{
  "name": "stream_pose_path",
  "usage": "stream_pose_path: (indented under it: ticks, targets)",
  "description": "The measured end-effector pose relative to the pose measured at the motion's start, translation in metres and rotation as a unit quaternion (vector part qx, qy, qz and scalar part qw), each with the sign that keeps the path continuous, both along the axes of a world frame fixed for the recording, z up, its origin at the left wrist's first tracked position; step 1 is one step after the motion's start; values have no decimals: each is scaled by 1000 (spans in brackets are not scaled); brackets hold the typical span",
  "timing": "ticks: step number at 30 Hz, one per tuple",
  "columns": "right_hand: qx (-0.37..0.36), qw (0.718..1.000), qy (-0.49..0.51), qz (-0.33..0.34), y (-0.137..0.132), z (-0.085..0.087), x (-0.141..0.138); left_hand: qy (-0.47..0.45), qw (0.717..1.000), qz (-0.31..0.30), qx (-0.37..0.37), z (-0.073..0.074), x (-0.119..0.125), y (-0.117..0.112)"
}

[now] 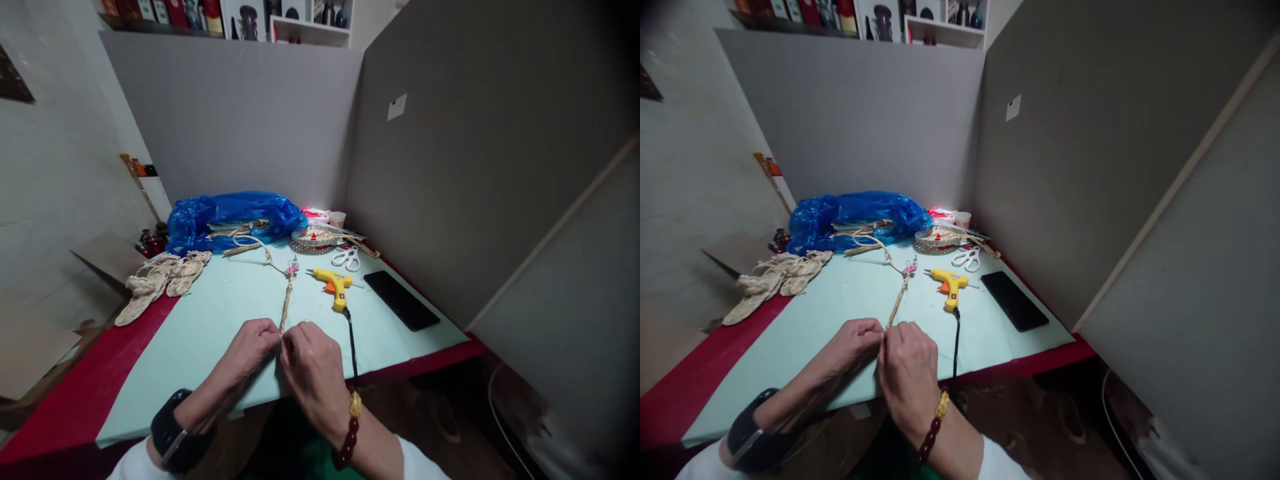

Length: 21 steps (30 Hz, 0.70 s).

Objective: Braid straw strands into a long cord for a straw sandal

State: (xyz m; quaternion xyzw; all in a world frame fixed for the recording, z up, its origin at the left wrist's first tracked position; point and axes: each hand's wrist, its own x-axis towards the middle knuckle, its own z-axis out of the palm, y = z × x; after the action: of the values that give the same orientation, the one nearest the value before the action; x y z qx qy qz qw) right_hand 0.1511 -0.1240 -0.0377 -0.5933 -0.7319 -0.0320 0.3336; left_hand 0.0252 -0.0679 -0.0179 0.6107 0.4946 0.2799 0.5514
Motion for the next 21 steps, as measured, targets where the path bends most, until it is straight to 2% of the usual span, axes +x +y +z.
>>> stream_pose_path:
  ticks: [3,5,12,14,16,19,21]
  targets:
    - [113,992,-51,3,-5,-12,-4,-46,998,1,-49,2,1,-9]
    - [156,984,-87,18,-5,-16,-3,-74,995,0,-73,3,1,-13]
    - [171,977,-116,59,-7,-14,8,-129,987,9,-96,-1,-1,-13]
    - [140,985,-51,83,-8,-8,12,-140,985,1,-103,-1,-4,-12]
    - [53,989,88,105,-7,3,18,-148,983,-8,-107,1,-6,-10]
    - [-100,948,289,87,3,19,27,-154,983,-12,-102,2,-8,-9]
    - [-151,929,324,96,13,26,31,-150,984,-10,-95,2,-9,-10]
